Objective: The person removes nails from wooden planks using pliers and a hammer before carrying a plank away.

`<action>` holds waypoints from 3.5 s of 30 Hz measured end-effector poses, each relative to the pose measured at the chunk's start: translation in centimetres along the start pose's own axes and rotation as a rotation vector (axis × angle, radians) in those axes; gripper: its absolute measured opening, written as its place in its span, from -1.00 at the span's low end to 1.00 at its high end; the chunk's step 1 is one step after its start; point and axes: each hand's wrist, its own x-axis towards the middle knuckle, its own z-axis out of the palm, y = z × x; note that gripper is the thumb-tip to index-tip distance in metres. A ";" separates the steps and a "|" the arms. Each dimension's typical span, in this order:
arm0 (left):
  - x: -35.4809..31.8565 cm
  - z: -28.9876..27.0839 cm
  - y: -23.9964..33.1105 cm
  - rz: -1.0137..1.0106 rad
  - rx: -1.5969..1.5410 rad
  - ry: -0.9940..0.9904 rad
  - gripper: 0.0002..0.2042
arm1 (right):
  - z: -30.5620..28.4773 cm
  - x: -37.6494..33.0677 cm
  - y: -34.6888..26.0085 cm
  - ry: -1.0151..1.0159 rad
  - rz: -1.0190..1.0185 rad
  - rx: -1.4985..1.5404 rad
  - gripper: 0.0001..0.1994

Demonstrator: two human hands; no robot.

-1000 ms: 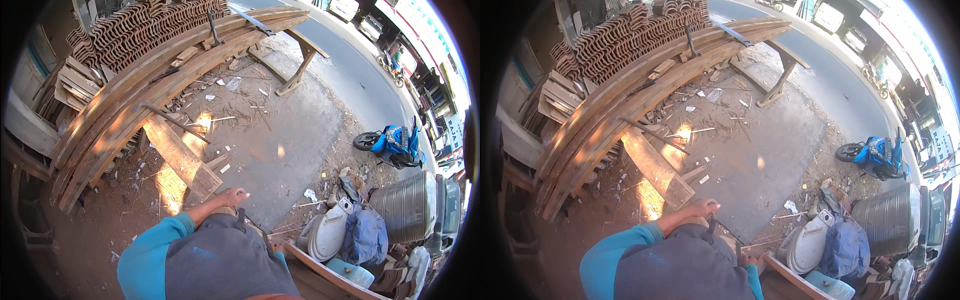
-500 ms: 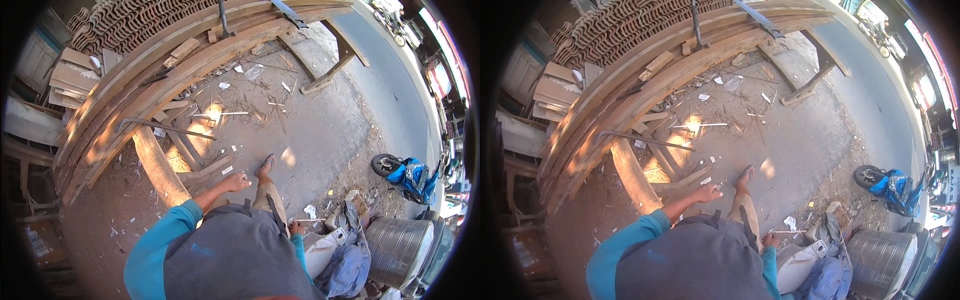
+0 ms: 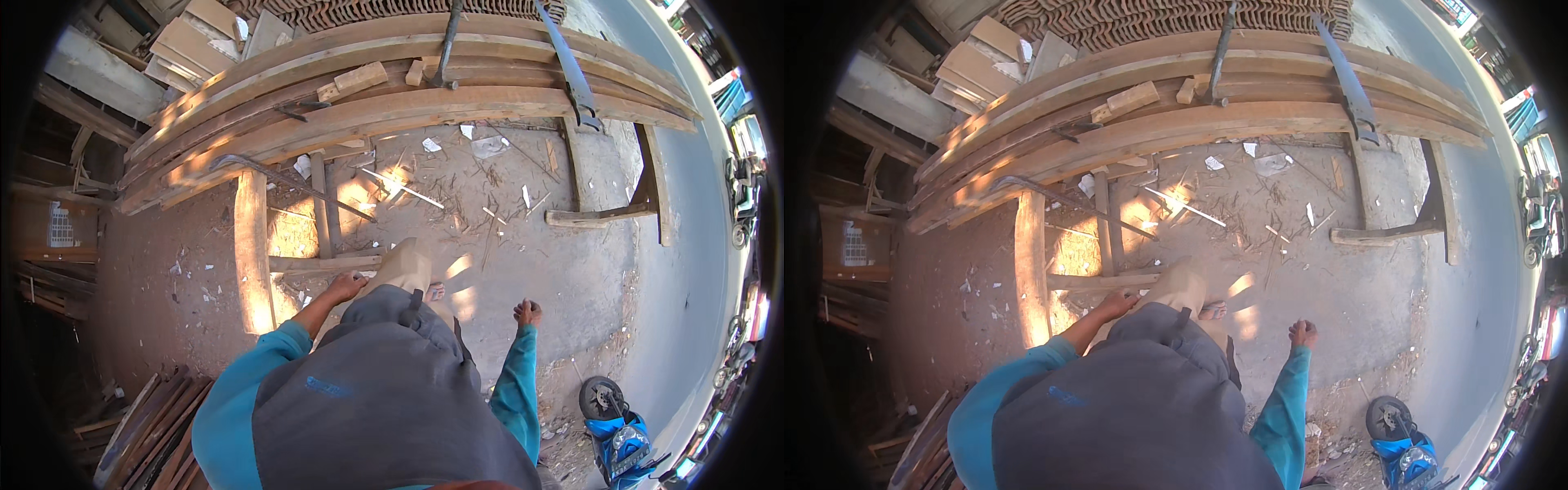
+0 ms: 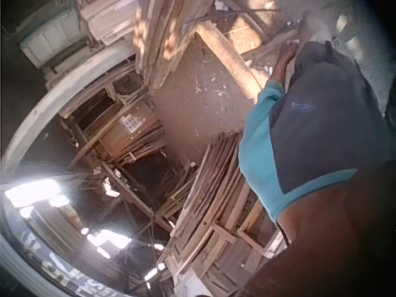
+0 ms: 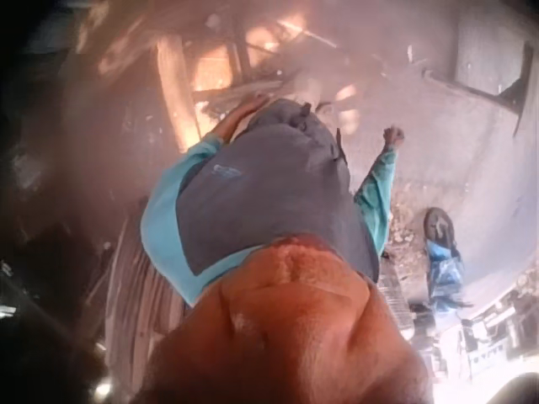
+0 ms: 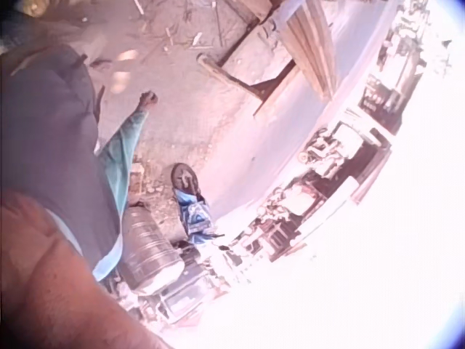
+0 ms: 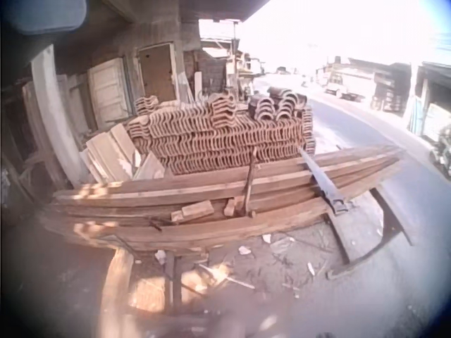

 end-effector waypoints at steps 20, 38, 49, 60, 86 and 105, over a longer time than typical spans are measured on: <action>26.5 -5.4 24.3 0.205 -0.120 0.029 -0.53 | 15.7 16.4 -50.2 0.312 -1.021 -0.713 -0.43; 23.7 9.8 23.8 -0.093 -0.475 0.247 -0.57 | 16.3 23.5 -55.9 -0.073 -1.116 -0.912 -0.37; 24.2 6.0 31.4 -0.292 -0.401 0.207 -0.57 | 10.3 24.0 -65.7 -0.184 -1.181 -0.651 -0.54; 32.3 -0.3 30.8 -0.183 -0.685 0.485 -0.60 | 29.5 29.0 -82.1 -0.355 -1.823 -0.896 -0.57; 17.3 -22.9 46.9 0.162 -0.571 0.466 -0.66 | 39.9 16.2 -74.0 -0.816 -2.017 -0.596 -0.58; 19.5 -31.7 50.5 0.567 0.198 0.699 -0.76 | 41.4 14.3 -70.8 -0.724 -1.994 -0.821 -0.72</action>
